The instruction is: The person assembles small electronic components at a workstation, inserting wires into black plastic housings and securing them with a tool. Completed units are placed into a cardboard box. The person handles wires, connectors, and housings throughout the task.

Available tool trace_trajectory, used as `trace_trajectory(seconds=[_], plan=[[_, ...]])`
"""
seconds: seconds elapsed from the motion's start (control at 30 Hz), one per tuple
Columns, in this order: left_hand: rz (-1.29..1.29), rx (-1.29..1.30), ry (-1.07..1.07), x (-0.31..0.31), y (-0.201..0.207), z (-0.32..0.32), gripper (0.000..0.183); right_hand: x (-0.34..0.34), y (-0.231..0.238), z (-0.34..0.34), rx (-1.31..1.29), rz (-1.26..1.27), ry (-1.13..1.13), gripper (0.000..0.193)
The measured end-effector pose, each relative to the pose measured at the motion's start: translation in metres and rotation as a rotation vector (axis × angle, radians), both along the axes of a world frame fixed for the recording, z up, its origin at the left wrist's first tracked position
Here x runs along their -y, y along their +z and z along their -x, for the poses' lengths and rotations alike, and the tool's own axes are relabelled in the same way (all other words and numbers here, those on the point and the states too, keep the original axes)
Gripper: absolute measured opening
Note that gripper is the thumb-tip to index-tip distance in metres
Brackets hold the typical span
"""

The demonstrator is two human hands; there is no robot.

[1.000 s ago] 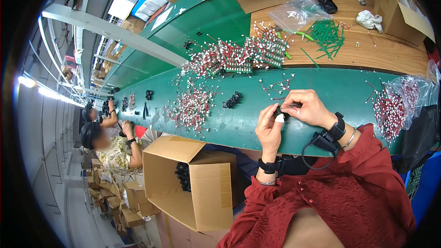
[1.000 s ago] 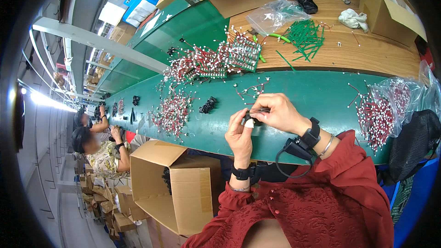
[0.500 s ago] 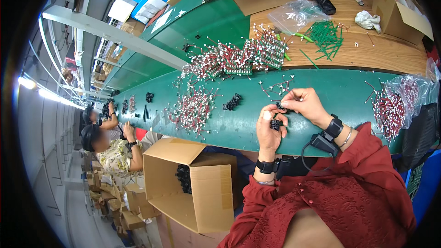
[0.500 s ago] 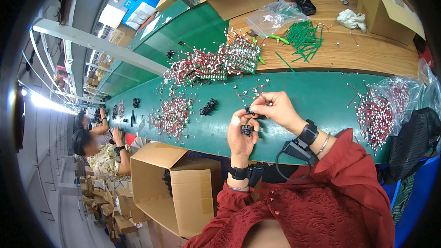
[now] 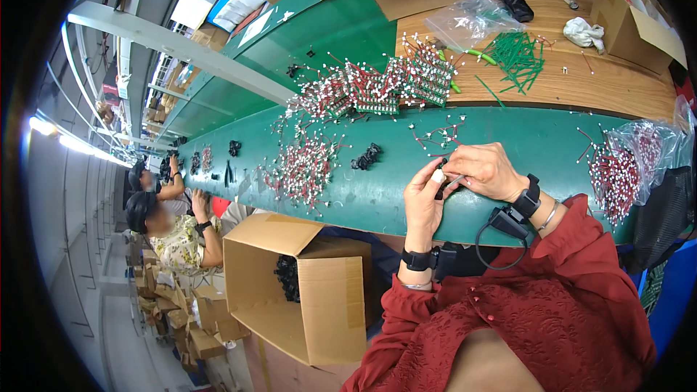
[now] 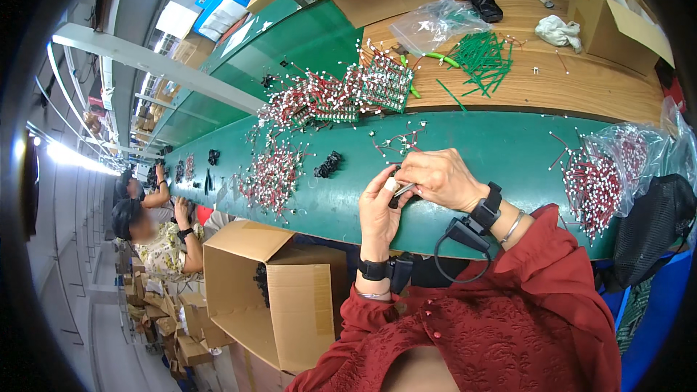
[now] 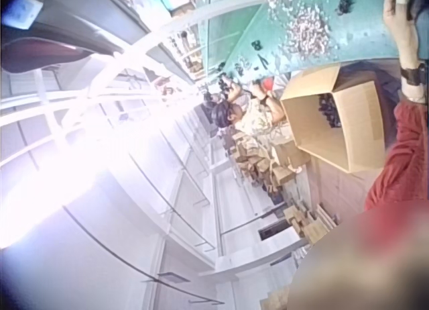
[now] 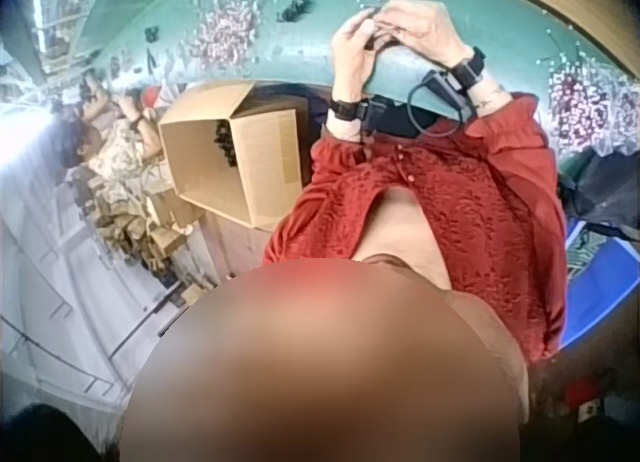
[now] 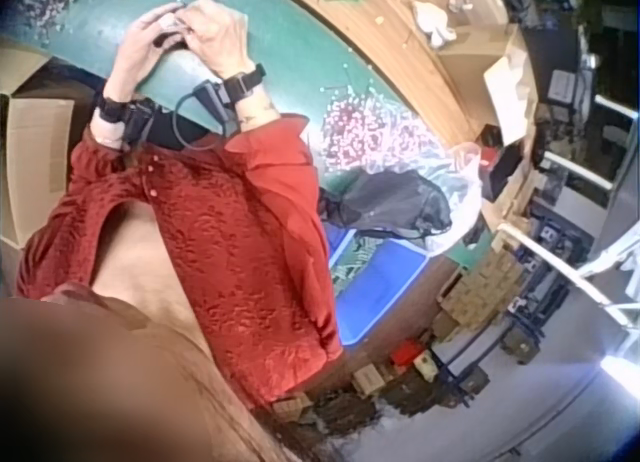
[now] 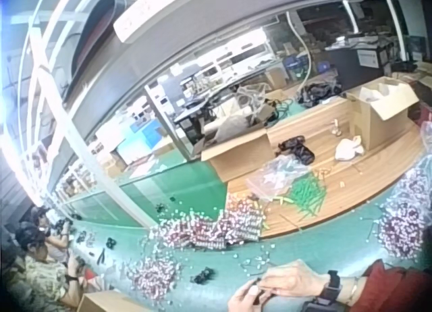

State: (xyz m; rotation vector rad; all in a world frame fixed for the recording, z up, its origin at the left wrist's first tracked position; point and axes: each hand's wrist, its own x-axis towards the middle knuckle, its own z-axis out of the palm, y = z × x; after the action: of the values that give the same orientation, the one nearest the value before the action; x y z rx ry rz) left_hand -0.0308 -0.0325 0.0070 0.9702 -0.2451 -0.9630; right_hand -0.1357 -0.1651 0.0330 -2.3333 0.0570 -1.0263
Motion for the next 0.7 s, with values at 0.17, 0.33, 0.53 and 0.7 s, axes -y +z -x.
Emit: trace_trajectory(seconds=[0.17, 0.33, 0.53, 0.7], plan=[[0.039, -0.029, 0.066, -0.001, -0.003, -0.002, 0.025, 0.008, 0.014, 0.005, -0.079, -0.182, 0.118, 0.024], [0.024, 0.067, 0.078, -0.007, -0.002, -0.005, 0.02, 0.024, 0.02, 0.011, -0.206, -0.394, 0.134, 0.023], [-0.03, 0.215, 0.03, -0.01, 0.002, -0.006, 0.018, 0.009, 0.009, 0.001, -0.145, -0.113, 0.02, 0.017], [-0.014, 0.358, 0.033, -0.01, -0.003, -0.001, 0.017, 0.008, 0.013, 0.006, -0.224, -0.005, -0.012, 0.017]])
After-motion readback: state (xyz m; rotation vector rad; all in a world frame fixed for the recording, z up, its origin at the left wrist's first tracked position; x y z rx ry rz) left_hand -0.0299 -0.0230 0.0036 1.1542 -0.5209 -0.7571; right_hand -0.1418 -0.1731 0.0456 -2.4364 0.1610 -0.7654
